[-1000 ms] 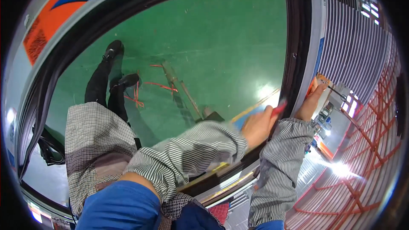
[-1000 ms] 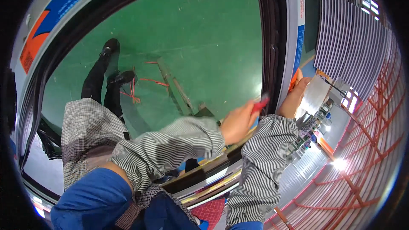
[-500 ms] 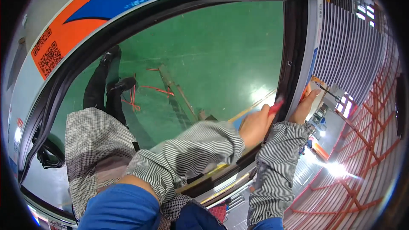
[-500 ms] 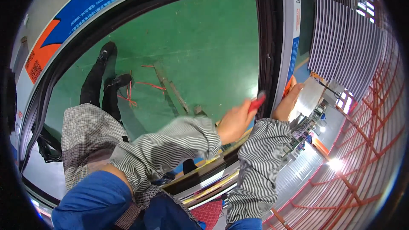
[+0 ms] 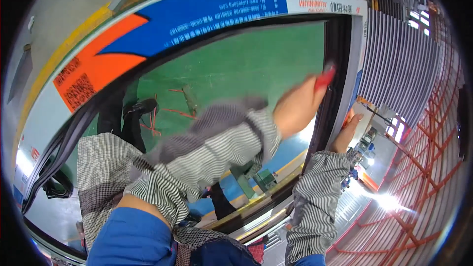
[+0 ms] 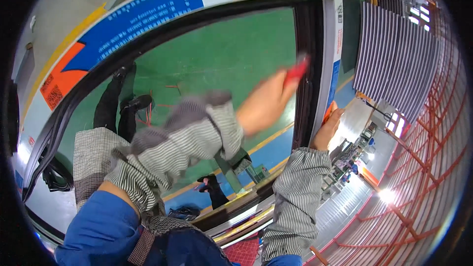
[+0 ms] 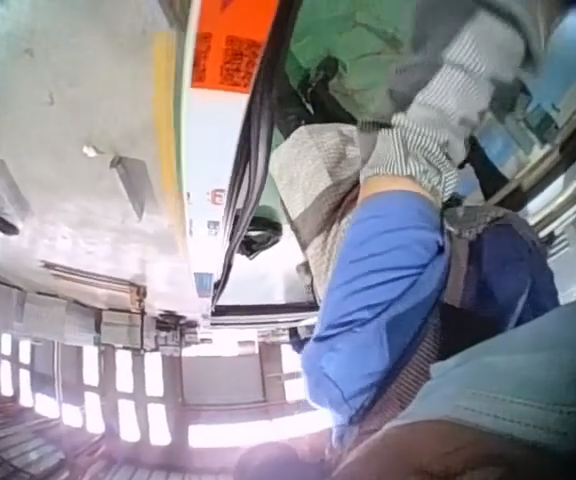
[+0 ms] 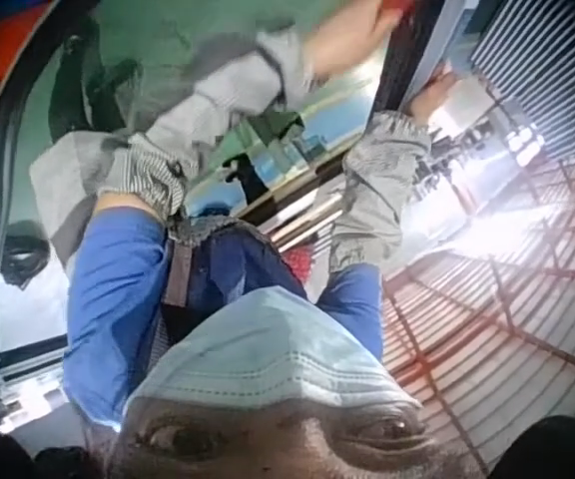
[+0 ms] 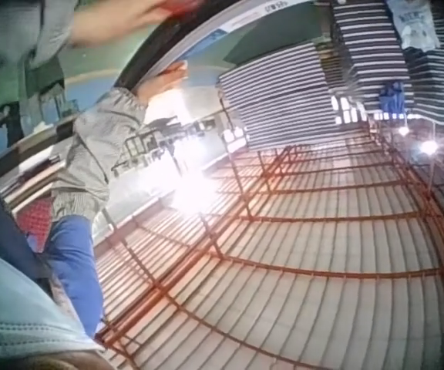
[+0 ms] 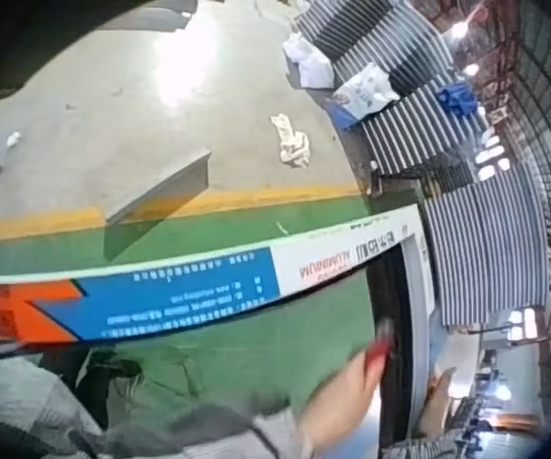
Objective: The recorder is applying and pressing a rubber sealant strip into the grooves of a metal frame.
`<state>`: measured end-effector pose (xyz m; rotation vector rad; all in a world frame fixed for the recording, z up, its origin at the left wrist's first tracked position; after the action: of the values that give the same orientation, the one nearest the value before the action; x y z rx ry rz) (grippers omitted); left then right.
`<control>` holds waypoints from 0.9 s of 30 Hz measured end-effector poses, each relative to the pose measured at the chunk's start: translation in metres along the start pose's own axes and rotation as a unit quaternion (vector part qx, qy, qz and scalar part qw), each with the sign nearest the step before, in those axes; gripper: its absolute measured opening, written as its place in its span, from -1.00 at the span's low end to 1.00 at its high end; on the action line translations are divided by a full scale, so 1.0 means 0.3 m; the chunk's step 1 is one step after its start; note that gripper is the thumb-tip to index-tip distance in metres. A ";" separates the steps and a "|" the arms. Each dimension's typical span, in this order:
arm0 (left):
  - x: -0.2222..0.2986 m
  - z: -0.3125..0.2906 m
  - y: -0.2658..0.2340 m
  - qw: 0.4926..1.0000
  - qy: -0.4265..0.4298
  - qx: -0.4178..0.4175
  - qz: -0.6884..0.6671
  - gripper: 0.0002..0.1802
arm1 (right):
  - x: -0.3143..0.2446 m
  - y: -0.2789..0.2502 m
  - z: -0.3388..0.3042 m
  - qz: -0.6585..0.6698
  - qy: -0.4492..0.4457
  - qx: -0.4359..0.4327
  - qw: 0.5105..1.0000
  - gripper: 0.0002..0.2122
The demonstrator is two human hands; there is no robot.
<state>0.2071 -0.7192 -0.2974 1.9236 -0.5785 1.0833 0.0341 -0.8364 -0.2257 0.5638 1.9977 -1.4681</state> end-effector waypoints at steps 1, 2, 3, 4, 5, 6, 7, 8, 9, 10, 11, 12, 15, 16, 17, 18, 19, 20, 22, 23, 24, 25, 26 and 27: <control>-0.006 -0.004 -0.004 1.000 0.004 0.003 0.001 -0.65 | -0.003 -0.005 -0.003 0.001 -0.004 -0.003 1.000 -0.36; -0.014 -0.003 -0.004 1.000 -0.006 -0.024 0.009 -0.65 | -0.005 -0.007 -0.007 -0.003 -0.007 -0.018 1.000 -0.36; -0.024 0.004 -0.001 0.998 -0.017 -0.052 0.018 -0.64 | -0.004 -0.005 -0.002 -0.007 -0.011 -0.033 0.999 -0.36; 0.027 0.083 -0.046 0.995 0.082 0.053 0.037 -0.65 | -0.021 0.025 -0.014 0.014 -0.008 -0.041 0.999 -0.36; 0.098 0.155 -0.091 0.998 0.034 0.042 0.039 -0.66 | -0.023 0.034 -0.010 0.018 -0.006 -0.042 0.999 -0.36; 0.136 0.227 -0.086 0.999 -0.012 0.017 0.028 -0.67 | -0.023 -0.003 -0.001 0.000 0.003 -0.006 1.000 -0.36; -0.059 0.237 -0.093 0.994 0.066 -0.009 0.088 -0.67 | -0.018 0.069 -0.029 0.005 0.021 -0.004 1.000 -0.36; -0.012 0.180 -0.073 0.997 0.054 0.006 0.057 -0.66 | -0.031 0.039 -0.014 0.004 0.013 0.008 1.000 -0.36; 0.009 0.098 -0.028 0.999 0.045 0.016 0.024 -0.65 | -0.010 -0.002 0.018 -0.011 -0.003 0.012 1.000 -0.37; 0.024 0.028 -0.024 0.988 0.099 -0.016 0.121 -0.64 | -0.009 0.002 0.002 -0.015 -0.010 -0.003 1.000 -0.38; 0.029 0.041 -0.028 0.986 0.103 -0.018 0.129 -0.64 | -0.007 0.008 -0.005 -0.018 -0.017 -0.016 1.000 -0.38; 0.026 0.076 -0.037 0.993 0.049 -0.012 0.103 -0.63 | -0.005 0.018 0.003 -0.008 -0.017 -0.013 1.000 -0.38; 0.032 0.247 -0.135 0.983 0.134 -0.025 0.125 -0.61 | -0.011 0.030 0.029 -0.068 -0.050 0.057 0.995 -0.41; 0.156 0.238 -0.186 0.993 0.012 0.053 0.109 -0.60 | -0.015 0.058 -0.001 -0.046 -0.042 0.055 0.997 -0.41; 0.120 0.252 -0.142 0.996 0.040 0.037 0.072 -0.61 | -0.033 0.027 0.005 -0.100 -0.057 0.051 0.992 -0.41; 0.081 0.245 -0.070 0.999 0.008 -0.001 0.050 -0.62 | -0.056 -0.010 0.008 -0.153 -0.067 0.048 0.985 -0.41; 0.095 0.186 -0.113 0.997 -0.026 -0.008 0.066 -0.63 | -0.099 0.049 -0.023 -0.148 -0.088 0.042 0.984 -0.51; 0.120 0.137 -0.115 0.996 -0.072 -0.037 0.046 -0.64 | -0.105 0.066 -0.043 -0.121 -0.088 0.054 0.987 -0.51; 0.146 0.067 -0.145 0.990 -0.105 -0.069 0.062 -0.66 | -0.136 0.120 -0.097 -0.218 -0.273 0.269 0.898 -0.60; 0.147 0.038 -0.177 0.993 -0.047 -0.068 0.083 -0.67 | -0.177 0.191 -0.161 -0.191 -0.296 0.239 0.905 -0.59; 0.159 0.028 -0.169 0.992 0.011 -0.083 0.095 -0.69 | -0.228 0.245 -0.233 -0.177 -0.318 0.219 0.905 -0.51; 0.201 0.005 -0.163 0.988 0.019 -0.096 0.123 -0.69 | -0.268 0.321 -0.289 -0.072 -0.303 0.163 0.936 -0.48; 0.233 -0.014 -0.155 0.986 -0.008 -0.114 0.119 -0.71 | -0.301 0.398 -0.338 0.029 -0.282 0.105 0.953 -0.44; 0.276 -0.037 -0.125 0.984 -0.030 -0.135 0.114 -0.73 | -0.307 0.449 -0.374 0.226 -0.203 0.052 0.951 -0.43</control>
<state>0.2718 -0.6889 -0.2400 1.6860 -0.9487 1.0316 0.1650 -0.6881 -0.2337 0.6494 1.3695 -1.2806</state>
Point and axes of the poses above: each hand's wrist, its own z-axis towards the middle knuckle, its own y-axis out of the palm, x = y × z, the point moved 2 cm from there along z, towards the middle knuckle, and after that the axes turned 3 degrees about -z, right-handed, at the moved point
